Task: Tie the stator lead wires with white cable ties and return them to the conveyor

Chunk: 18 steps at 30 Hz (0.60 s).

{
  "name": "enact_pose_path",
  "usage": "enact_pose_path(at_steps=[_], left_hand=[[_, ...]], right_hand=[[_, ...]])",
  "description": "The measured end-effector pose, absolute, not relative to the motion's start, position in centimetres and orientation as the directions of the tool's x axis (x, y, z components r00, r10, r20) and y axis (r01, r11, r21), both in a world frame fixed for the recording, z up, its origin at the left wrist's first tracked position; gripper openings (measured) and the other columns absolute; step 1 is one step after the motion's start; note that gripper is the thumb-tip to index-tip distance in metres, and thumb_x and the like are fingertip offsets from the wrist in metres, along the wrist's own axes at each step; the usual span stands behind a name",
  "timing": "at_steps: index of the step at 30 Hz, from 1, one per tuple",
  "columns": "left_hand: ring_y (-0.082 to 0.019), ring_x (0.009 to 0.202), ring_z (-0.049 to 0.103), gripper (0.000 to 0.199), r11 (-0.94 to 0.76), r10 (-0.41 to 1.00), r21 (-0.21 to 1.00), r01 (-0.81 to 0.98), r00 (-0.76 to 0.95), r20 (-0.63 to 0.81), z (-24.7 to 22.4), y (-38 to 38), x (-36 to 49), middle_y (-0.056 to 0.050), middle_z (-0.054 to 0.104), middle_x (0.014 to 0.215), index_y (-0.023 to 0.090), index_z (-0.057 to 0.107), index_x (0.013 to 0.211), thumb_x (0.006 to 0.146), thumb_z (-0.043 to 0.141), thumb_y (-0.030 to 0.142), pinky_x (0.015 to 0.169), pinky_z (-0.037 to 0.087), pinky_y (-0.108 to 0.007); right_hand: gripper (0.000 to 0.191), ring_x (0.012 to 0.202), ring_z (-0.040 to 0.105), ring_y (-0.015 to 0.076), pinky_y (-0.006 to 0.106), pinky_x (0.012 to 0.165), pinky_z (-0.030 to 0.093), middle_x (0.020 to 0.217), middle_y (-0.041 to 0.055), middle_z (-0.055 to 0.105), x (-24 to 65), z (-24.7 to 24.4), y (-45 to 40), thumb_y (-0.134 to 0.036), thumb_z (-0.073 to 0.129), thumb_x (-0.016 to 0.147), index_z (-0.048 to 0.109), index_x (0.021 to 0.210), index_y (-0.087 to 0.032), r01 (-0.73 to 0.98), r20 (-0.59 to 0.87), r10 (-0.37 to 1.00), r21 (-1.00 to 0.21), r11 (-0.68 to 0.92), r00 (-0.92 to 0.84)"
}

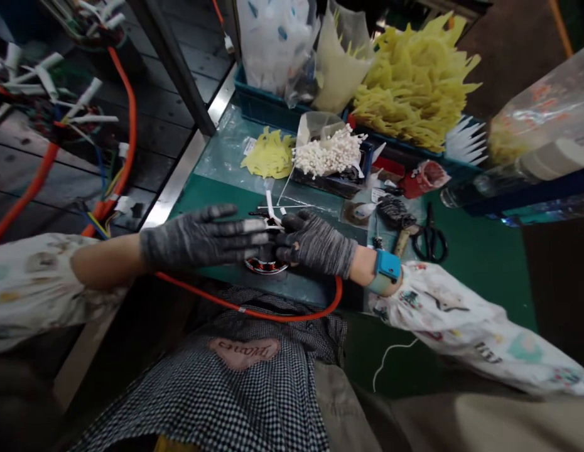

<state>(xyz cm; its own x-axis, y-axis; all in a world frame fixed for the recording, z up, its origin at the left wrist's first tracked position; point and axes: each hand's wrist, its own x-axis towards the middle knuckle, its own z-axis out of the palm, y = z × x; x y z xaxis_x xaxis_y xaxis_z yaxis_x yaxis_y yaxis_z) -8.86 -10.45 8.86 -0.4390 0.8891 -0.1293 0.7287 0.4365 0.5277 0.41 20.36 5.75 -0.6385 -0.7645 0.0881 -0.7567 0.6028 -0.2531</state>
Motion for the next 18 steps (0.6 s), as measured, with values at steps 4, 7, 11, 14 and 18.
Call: enact_pose_path(at_steps=[4, 7, 11, 14, 18], left_hand=[[-0.025, 0.161, 0.063, 0.045, 0.229, 0.973, 0.496, 0.837, -0.203, -0.106, 7.3, -9.0, -7.9, 0.003, 0.082, 0.151, 0.038, 0.084, 0.131, 0.112, 0.049, 0.017, 0.148, 0.029, -0.059], [-0.03, 0.159, 0.064, 0.037, 0.196, 0.98, 0.346, 0.918, -0.191, -0.048, 7.5, -9.3, -8.1, 0.0, 0.08, 0.155, 0.036, 0.086, 0.131, 0.112, 0.058, 0.022, 0.147, 0.026, -0.062], [-0.034, 0.144, 0.069, 0.024, 0.131, 0.979, 0.243, 0.961, -0.164, 0.118, 8.6, -7.8, -7.8, -0.003, 0.087, 0.134, 0.033, 0.088, 0.12, 0.109, 0.073, 0.048, 0.141, 0.027, -0.062], [-0.036, 0.146, 0.066, 0.055, 0.23, 0.947, 0.249, 0.941, -0.276, 0.165, 8.8, -4.4, -7.9, -0.011, 0.079, 0.152, 0.026, 0.078, 0.149, 0.105, 0.079, 0.059, 0.137, 0.032, -0.06], [-0.032, 0.126, 0.077, 0.045, 0.219, 0.97, 0.364, 0.905, -0.244, 0.023, 7.7, 0.3, -9.2, -0.012, 0.087, 0.129, 0.022, 0.081, 0.142, 0.105, 0.081, 0.049, 0.134, 0.039, -0.057]], right_hand=[[0.034, 0.126, 0.074, 0.0135, 0.04, 0.117, 0.055, 0.126, -0.0021, 0.089, 0.9, 4.6, 20.9, -0.037, 0.058, 0.119, 0.085, 0.105, -0.023, -0.759, 0.18, -0.742, -0.258, 0.598, -0.646], [0.012, 0.128, 0.078, 0.018, 0.046, 0.116, 0.064, 0.134, -0.0052, 0.088, 3.1, 1.7, 22.2, -0.029, 0.074, 0.113, 0.084, 0.111, -0.035, -0.848, 0.457, -0.732, -0.11, 0.518, -0.506], [0.028, 0.136, 0.077, 0.0235, 0.048, 0.111, 0.07, 0.147, 0.0031, 0.08, 7.7, -2.0, 22.0, -0.022, 0.076, 0.11, 0.078, 0.134, -0.035, -0.671, 0.71, -0.342, -0.245, 0.7, -0.616], [0.053, 0.117, 0.083, 0.0244, 0.043, 0.093, 0.075, 0.141, 0.0095, 0.079, 11.0, -3.1, 20.5, -0.028, 0.079, 0.109, 0.064, 0.16, -0.035, -0.322, 0.629, 0.184, -0.601, 0.732, -0.755], [0.041, 0.109, 0.085, 0.0244, 0.045, 0.092, 0.076, 0.129, 0.0079, 0.083, 12.2, -1.9, 20.0, -0.034, 0.07, 0.115, 0.065, 0.155, -0.032, -0.191, 0.537, 0.256, -0.64, 0.744, -0.804]])
